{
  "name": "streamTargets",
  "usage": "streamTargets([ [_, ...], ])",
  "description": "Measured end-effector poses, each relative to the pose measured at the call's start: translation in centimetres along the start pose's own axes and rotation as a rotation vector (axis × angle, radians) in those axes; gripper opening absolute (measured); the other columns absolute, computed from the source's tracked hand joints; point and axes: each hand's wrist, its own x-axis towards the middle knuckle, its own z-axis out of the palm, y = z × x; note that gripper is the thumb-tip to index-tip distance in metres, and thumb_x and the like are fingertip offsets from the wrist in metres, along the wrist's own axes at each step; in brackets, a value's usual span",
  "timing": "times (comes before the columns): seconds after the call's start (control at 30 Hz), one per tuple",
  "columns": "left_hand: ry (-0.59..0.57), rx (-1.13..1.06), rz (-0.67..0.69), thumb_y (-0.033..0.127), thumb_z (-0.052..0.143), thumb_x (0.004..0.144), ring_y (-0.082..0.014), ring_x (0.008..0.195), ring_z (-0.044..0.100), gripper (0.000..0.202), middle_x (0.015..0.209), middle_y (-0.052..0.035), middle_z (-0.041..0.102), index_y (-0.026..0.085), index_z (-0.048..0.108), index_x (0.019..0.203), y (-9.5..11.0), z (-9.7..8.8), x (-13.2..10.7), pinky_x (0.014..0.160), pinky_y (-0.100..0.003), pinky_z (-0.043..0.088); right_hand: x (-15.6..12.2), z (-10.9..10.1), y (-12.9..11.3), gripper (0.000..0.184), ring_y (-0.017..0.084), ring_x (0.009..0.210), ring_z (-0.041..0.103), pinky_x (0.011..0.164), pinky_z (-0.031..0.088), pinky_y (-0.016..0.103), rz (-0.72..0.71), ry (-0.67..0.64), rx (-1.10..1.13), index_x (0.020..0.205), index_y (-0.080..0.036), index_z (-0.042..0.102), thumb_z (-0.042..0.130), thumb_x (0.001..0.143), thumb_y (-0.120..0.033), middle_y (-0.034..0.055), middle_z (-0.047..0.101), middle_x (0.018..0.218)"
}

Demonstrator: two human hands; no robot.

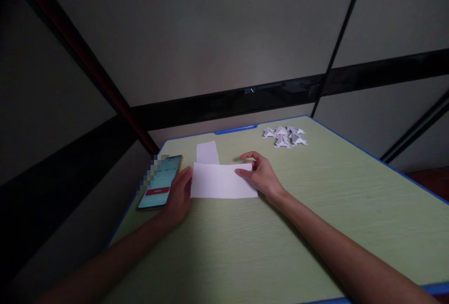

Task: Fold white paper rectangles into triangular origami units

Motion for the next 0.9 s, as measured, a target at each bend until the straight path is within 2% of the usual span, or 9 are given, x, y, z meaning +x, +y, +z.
streamTargets([
  [0.1,-0.108,-0.15,-0.094,0.049,0.056,0.062,-0.0078,0.045,0.044,0.035,0.055,0.0018,0.051,0.014,0.053,0.067,-0.1,0.3,-0.3,0.038,-0.019,0.032,-0.1,0.1,-0.1,0.044,0.008,0.038,0.045,0.035,0.031,0.019,-0.038,0.018,-0.016,0.091,-0.017,0.046,0.067,0.052,-0.023,-0.0068,0.049,0.051],
  [0.2,-0.219,-0.098,-0.079,0.045,0.059,0.062,-0.0077,0.045,0.046,0.032,0.053,0.0013,0.051,0.013,0.054,0.066,-0.4,0.7,-0.9,0.036,-0.018,0.035,-0.6,0.3,-0.5,0.044,0.008,0.04,0.045,0.036,0.032,0.02,-0.076,0.008,-0.012,0.092,-0.017,0.045,0.066,0.053,-0.025,-0.0059,0.05,0.052],
  [0.3,-0.341,-0.022,-0.103,0.046,0.062,0.058,-0.0092,0.048,0.049,0.04,0.065,-0.0004,0.055,0.015,0.053,0.083,-0.8,1.1,-1.6,0.033,-0.017,0.034,-1.1,0.5,-0.8,0.043,0.008,0.039,0.046,0.036,0.032,0.019,-0.107,-0.02,-0.025,0.092,-0.017,0.045,0.065,0.055,-0.025,-0.0062,0.049,0.051],
  [0.43,-0.358,0.058,-0.126,0.047,0.06,0.06,-0.0069,0.047,0.046,0.052,0.069,-0.0004,0.055,0.017,0.047,0.101,-1.1,1.2,-1.8,0.032,-0.016,0.034,-1.4,0.8,-0.7,0.041,0.008,0.039,0.045,0.035,0.03,0.018,-0.139,-0.079,-0.078,0.091,-0.017,0.044,0.064,0.056,-0.023,-0.0068,0.047,0.049],
  [0.6,-0.411,0.067,-0.192,0.05,0.061,0.057,-0.0081,0.053,0.048,0.07,0.088,-0.0046,0.055,0.022,0.036,0.116,-1.0,1.1,-1.7,0.037,-0.019,0.037,-1.6,1.1,-0.3,0.038,0.008,0.043,0.044,0.038,0.032,0.018,-0.195,-0.137,-0.114,0.091,-0.017,0.045,0.063,0.058,-0.021,-0.0071,0.045,0.05],
  [0.67,-0.401,0.077,-0.189,0.049,0.064,0.054,-0.0088,0.053,0.048,0.068,0.083,-0.0037,0.055,0.021,0.04,0.112,-0.7,1.3,-1.8,0.04,-0.019,0.037,-1.6,1.1,-0.3,0.037,0.008,0.043,0.044,0.038,0.032,0.018,-0.215,-0.155,-0.125,0.092,-0.018,0.045,0.063,0.059,-0.02,-0.0073,0.044,0.051],
  [0.8,-0.388,0.024,-0.153,0.045,0.067,0.053,-0.0104,0.058,0.048,0.042,0.071,-0.0009,0.055,0.019,0.053,0.083,-0.2,1.7,-2.2,0.051,-0.021,0.038,-1.8,1.3,-0.4,0.038,0.007,0.042,0.044,0.037,0.031,0.018,-0.197,-0.208,-0.079,0.092,-0.018,0.044,0.063,0.06,-0.022,-0.0078,0.045,0.05],
  [0.9,-0.383,0.046,-0.112,0.042,0.066,0.055,-0.012,0.066,0.05,0.029,0.084,-0.0038,0.057,0.016,0.055,0.063,-0.2,1.6,-2.1,0.056,-0.022,0.036,-1.8,1.3,-0.6,0.039,0.006,0.039,0.043,0.036,0.032,0.017,-0.167,-0.201,-0.028,0.09,-0.017,0.044,0.065,0.058,-0.023,-0.0085,0.046,0.049],
])
